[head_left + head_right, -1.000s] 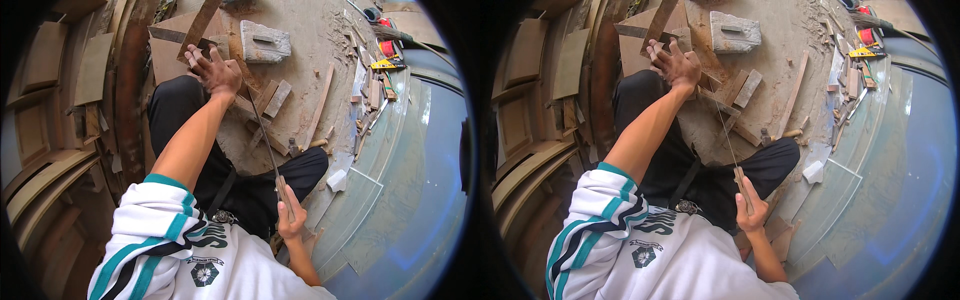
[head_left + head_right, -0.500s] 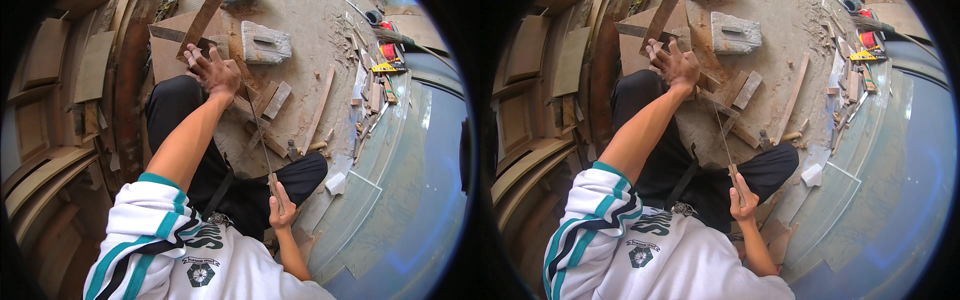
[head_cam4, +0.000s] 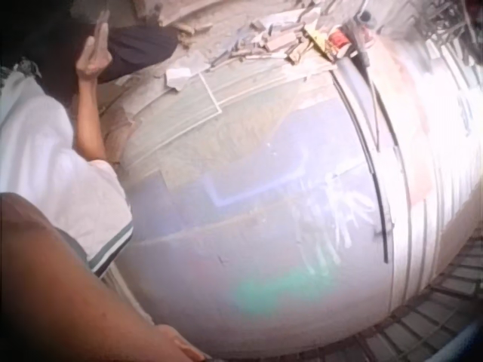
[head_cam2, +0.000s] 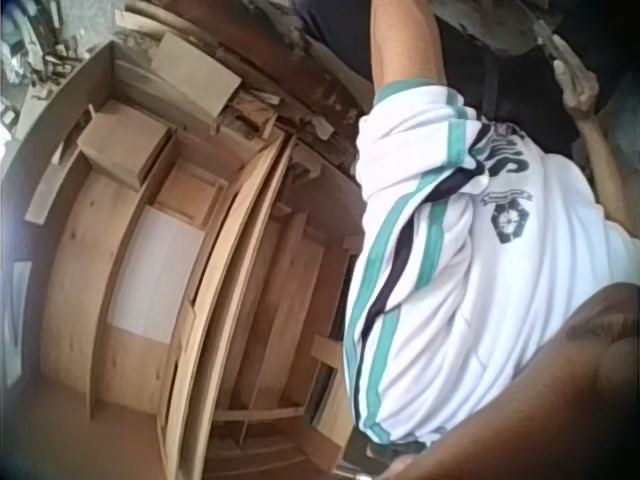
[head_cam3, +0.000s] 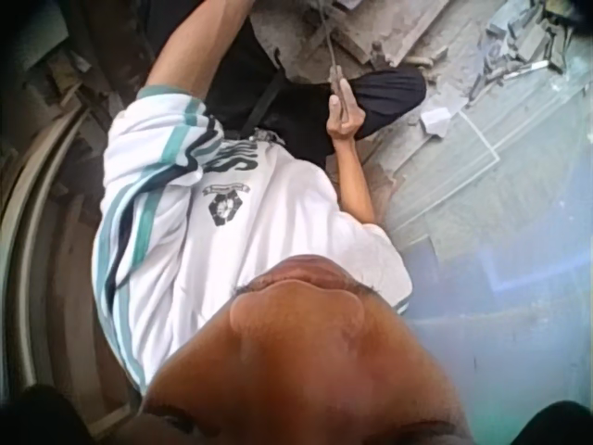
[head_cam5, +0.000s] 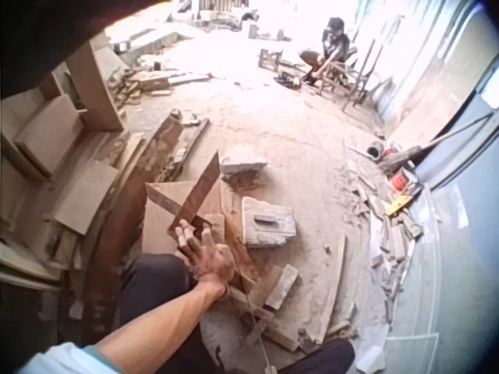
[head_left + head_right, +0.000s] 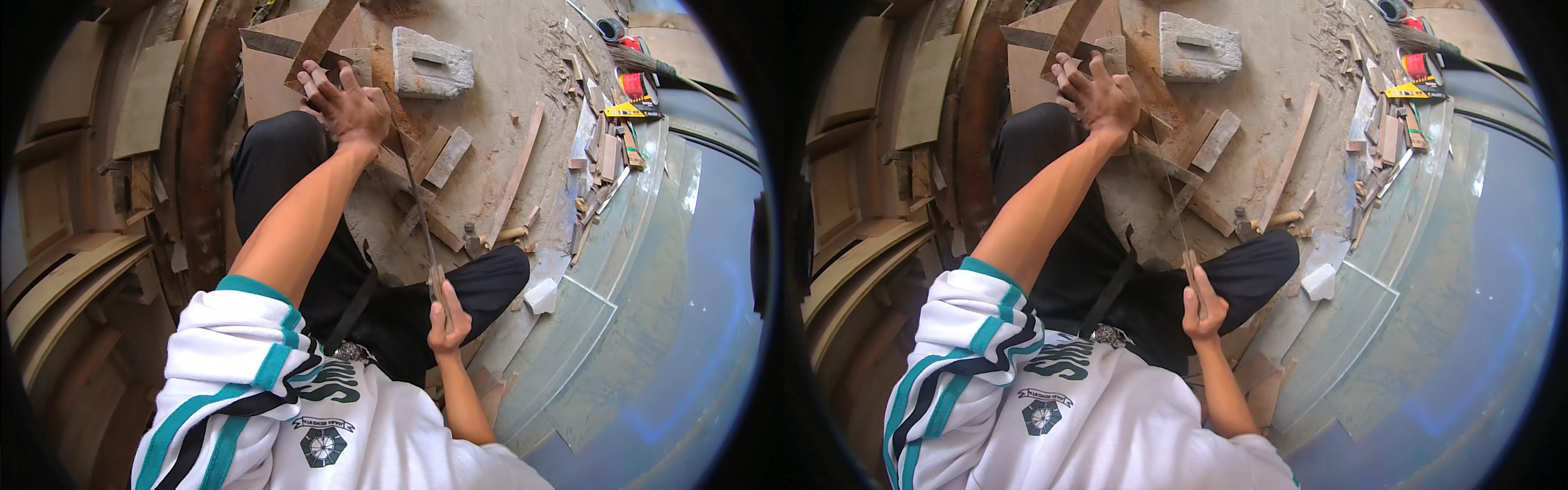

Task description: The person sits on the floor and uses a hand saw to cut a small wooden frame. They hold the frame steady with one hand while sawing with the other, then inspect the cut pieces.

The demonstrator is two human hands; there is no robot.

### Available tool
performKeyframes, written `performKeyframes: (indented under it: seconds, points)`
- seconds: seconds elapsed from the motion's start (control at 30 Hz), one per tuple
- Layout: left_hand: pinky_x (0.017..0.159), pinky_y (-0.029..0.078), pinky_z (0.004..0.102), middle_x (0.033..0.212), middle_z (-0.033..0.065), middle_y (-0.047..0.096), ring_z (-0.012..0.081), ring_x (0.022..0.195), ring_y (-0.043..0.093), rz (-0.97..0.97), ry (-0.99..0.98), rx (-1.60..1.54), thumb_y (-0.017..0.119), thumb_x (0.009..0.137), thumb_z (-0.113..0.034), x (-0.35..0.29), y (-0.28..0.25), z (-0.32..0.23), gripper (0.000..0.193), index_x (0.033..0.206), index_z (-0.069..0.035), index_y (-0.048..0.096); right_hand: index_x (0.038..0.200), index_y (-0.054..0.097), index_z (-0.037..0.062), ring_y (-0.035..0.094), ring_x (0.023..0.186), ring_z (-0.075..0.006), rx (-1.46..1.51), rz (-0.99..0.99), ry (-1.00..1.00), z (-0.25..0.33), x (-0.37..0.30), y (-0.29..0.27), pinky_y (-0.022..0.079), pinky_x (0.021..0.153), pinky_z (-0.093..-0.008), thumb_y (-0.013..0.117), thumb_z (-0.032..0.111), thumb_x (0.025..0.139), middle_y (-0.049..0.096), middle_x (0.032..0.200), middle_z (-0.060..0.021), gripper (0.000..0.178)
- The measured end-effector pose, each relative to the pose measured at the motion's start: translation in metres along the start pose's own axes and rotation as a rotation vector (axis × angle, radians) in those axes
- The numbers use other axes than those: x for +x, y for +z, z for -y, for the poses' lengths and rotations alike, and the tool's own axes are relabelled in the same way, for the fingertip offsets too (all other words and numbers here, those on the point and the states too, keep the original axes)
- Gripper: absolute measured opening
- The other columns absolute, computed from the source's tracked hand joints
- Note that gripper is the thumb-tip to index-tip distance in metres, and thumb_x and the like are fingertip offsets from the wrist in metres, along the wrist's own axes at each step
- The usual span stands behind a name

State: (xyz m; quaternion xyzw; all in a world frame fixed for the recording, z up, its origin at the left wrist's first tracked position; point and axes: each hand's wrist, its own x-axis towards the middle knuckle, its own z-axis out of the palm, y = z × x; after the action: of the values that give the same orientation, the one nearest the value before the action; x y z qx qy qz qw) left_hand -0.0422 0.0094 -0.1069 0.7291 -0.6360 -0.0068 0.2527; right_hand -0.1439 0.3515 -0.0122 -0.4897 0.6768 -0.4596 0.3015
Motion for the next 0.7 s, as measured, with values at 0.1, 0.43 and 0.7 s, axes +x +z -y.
performKeyframes:
  seconds: [0.1, 0.43, 0.7]
  points:
    - [0.11, 0.018, 0.0713, 0.16, 0.0288, 0.014, 0.0488, 0.149, 0.01, -0.006, 0.021, -0.028, 0.048, 0.089, -0.028, -0.007, 0.005, -0.003, 0.054, 0.139, -0.007, 0.049, 0.13, 0.064, -0.0032, 0.075, 0.083, -0.0252, -0.061, -0.076, -0.046, -0.021, 0.09, 0.061, 0.056, 0.074, -0.0308, 0.062, 0.007, 0.094, 0.074, 0.108, -0.0216, 0.037]
    - [0.108, 0.022, 0.0736, 0.159, 0.031, 0.016, 0.0506, 0.149, 0.011, -0.034, 0.007, -0.043, 0.051, 0.084, -0.024, -0.002, -0.001, 0.0, 0.055, 0.134, -0.001, 0.05, 0.135, 0.054, -0.0141, 0.069, 0.115, -0.0322, -0.053, 0.047, 0.112, 0.006, -0.032, -0.017, 0.051, 0.098, -0.0354, 0.056, 0.009, 0.096, 0.068, 0.122, -0.0285, 0.045]
    - [0.107, 0.021, 0.075, 0.16, 0.0317, 0.014, 0.0526, 0.148, 0.01, -0.064, 0.041, -0.076, 0.052, 0.083, -0.024, -0.003, 0.007, 0.001, 0.058, 0.136, -0.001, 0.049, 0.13, 0.063, -0.004, 0.073, 0.102, -0.0292, -0.037, -0.098, 0.034, 0.001, 0.145, 0.076, 0.055, 0.084, -0.0317, 0.061, 0.014, 0.098, 0.072, 0.113, -0.0257, 0.037]
